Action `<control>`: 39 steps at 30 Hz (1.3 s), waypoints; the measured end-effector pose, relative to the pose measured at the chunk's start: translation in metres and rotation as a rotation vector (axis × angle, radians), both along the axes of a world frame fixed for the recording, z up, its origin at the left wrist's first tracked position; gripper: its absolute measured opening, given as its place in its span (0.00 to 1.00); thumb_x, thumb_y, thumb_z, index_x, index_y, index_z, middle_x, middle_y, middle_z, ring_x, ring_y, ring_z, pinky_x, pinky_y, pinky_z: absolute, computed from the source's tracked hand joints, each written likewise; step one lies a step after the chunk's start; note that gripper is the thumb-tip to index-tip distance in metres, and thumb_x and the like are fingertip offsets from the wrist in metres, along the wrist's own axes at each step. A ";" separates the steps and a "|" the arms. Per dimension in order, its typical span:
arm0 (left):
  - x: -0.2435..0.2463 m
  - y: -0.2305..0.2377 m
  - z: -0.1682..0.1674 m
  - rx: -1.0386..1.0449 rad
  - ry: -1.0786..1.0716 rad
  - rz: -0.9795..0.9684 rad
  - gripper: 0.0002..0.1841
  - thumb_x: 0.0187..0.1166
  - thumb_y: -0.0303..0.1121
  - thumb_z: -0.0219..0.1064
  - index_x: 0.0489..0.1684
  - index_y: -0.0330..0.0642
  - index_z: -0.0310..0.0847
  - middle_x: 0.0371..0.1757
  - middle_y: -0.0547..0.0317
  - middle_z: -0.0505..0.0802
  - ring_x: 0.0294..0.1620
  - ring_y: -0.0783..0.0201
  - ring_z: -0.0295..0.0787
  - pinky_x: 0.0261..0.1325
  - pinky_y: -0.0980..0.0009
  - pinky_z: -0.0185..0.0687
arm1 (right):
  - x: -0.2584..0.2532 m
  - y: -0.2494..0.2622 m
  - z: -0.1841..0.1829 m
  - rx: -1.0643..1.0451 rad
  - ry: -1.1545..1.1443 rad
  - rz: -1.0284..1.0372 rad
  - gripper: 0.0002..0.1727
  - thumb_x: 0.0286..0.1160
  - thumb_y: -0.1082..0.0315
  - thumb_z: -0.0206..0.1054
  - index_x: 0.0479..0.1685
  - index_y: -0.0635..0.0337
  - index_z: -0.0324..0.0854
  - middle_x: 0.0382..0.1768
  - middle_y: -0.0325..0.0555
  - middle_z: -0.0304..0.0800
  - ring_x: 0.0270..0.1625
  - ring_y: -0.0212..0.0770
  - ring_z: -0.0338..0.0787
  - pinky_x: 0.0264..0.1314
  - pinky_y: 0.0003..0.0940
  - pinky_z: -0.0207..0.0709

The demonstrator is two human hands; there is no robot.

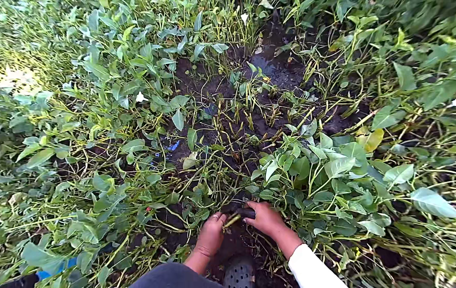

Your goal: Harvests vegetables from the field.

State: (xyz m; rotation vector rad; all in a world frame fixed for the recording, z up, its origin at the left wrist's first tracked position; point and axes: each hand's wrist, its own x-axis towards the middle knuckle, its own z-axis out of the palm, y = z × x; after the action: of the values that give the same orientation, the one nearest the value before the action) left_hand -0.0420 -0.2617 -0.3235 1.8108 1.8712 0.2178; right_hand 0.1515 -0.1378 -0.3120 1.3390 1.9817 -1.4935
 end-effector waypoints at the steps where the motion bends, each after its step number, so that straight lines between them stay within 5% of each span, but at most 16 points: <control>1: -0.003 0.005 0.001 -0.023 0.023 0.044 0.16 0.70 0.17 0.67 0.57 0.28 0.88 0.61 0.32 0.91 0.60 0.39 0.92 0.65 0.48 0.87 | 0.000 0.001 0.000 -0.004 0.000 0.000 0.27 0.76 0.52 0.73 0.75 0.47 0.80 0.65 0.53 0.88 0.71 0.54 0.86 0.72 0.62 0.77; 7: 0.008 0.014 -0.016 -0.150 0.018 0.001 0.16 0.76 0.20 0.63 0.60 0.29 0.87 0.63 0.34 0.90 0.65 0.41 0.90 0.73 0.51 0.81 | -0.003 -0.004 0.006 -0.002 -0.073 0.033 0.28 0.77 0.50 0.71 0.76 0.43 0.79 0.66 0.52 0.89 0.71 0.56 0.87 0.70 0.66 0.77; 10: 0.009 0.016 -0.021 -0.118 0.014 0.043 0.15 0.77 0.21 0.62 0.59 0.29 0.87 0.62 0.35 0.91 0.64 0.42 0.91 0.72 0.51 0.82 | -0.015 -0.008 0.020 -0.046 -0.179 0.090 0.30 0.78 0.48 0.70 0.77 0.51 0.79 0.69 0.57 0.87 0.74 0.59 0.83 0.76 0.64 0.74; 12: 0.010 0.012 -0.022 -0.104 -0.011 0.073 0.16 0.76 0.21 0.63 0.59 0.28 0.87 0.62 0.34 0.91 0.65 0.41 0.90 0.73 0.51 0.81 | -0.023 -0.014 0.027 -0.058 -0.220 0.097 0.32 0.86 0.40 0.59 0.72 0.59 0.80 0.67 0.60 0.87 0.74 0.59 0.84 0.76 0.62 0.74; 16: 0.005 0.006 -0.022 -0.059 -0.026 0.078 0.14 0.75 0.21 0.65 0.56 0.28 0.88 0.60 0.34 0.92 0.63 0.42 0.91 0.73 0.51 0.81 | -0.024 -0.038 0.040 -0.020 -0.236 0.044 0.33 0.92 0.41 0.44 0.73 0.57 0.80 0.61 0.58 0.91 0.68 0.58 0.89 0.70 0.61 0.78; 24: 0.005 0.006 -0.020 -0.151 -0.015 0.031 0.14 0.78 0.22 0.62 0.58 0.28 0.86 0.62 0.35 0.91 0.65 0.41 0.90 0.73 0.50 0.80 | 0.037 -0.067 0.128 -0.038 -0.254 0.030 0.32 0.91 0.39 0.46 0.80 0.47 0.77 0.51 0.56 0.95 0.59 0.59 0.93 0.64 0.61 0.81; 26: 0.006 0.010 -0.018 -0.208 -0.004 0.042 0.16 0.80 0.24 0.61 0.63 0.28 0.85 0.65 0.35 0.90 0.68 0.41 0.88 0.76 0.50 0.78 | 0.072 -0.084 0.151 0.045 -0.162 -0.044 0.30 0.89 0.41 0.51 0.77 0.49 0.82 0.45 0.55 0.96 0.52 0.58 0.95 0.59 0.62 0.83; 30: 0.008 0.015 -0.017 -0.234 -0.006 0.068 0.18 0.81 0.24 0.61 0.67 0.30 0.84 0.68 0.35 0.88 0.71 0.41 0.86 0.79 0.50 0.75 | 0.121 -0.120 0.168 0.174 -0.018 -0.204 0.26 0.87 0.46 0.59 0.64 0.55 0.90 0.43 0.54 0.96 0.50 0.56 0.93 0.67 0.66 0.74; 32: 0.008 0.015 -0.018 -0.218 -0.010 0.080 0.18 0.81 0.25 0.61 0.67 0.31 0.84 0.68 0.35 0.89 0.71 0.41 0.86 0.78 0.49 0.76 | 0.127 -0.131 0.169 0.141 -0.016 -0.317 0.25 0.88 0.48 0.59 0.67 0.56 0.89 0.46 0.55 0.96 0.51 0.56 0.94 0.65 0.65 0.77; 36: 0.008 0.010 -0.020 -0.157 -0.038 0.095 0.17 0.79 0.24 0.62 0.64 0.30 0.86 0.66 0.34 0.89 0.68 0.39 0.88 0.76 0.47 0.78 | 0.127 -0.139 0.168 0.027 0.129 -0.572 0.23 0.90 0.56 0.59 0.74 0.57 0.83 0.42 0.49 0.95 0.31 0.40 0.91 0.40 0.44 0.87; 39: 0.009 0.009 -0.020 -0.125 -0.041 0.107 0.16 0.79 0.24 0.63 0.61 0.31 0.87 0.63 0.34 0.91 0.65 0.40 0.89 0.74 0.47 0.80 | 0.126 -0.138 0.167 0.030 0.278 -0.647 0.22 0.84 0.59 0.67 0.72 0.57 0.84 0.47 0.46 0.96 0.32 0.33 0.90 0.39 0.36 0.87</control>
State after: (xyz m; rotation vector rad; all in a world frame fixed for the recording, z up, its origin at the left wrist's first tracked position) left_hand -0.0334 -0.2530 -0.3438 1.6139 1.9113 0.1705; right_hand 0.2777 -0.2757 -0.1445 2.0082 1.8086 -2.0225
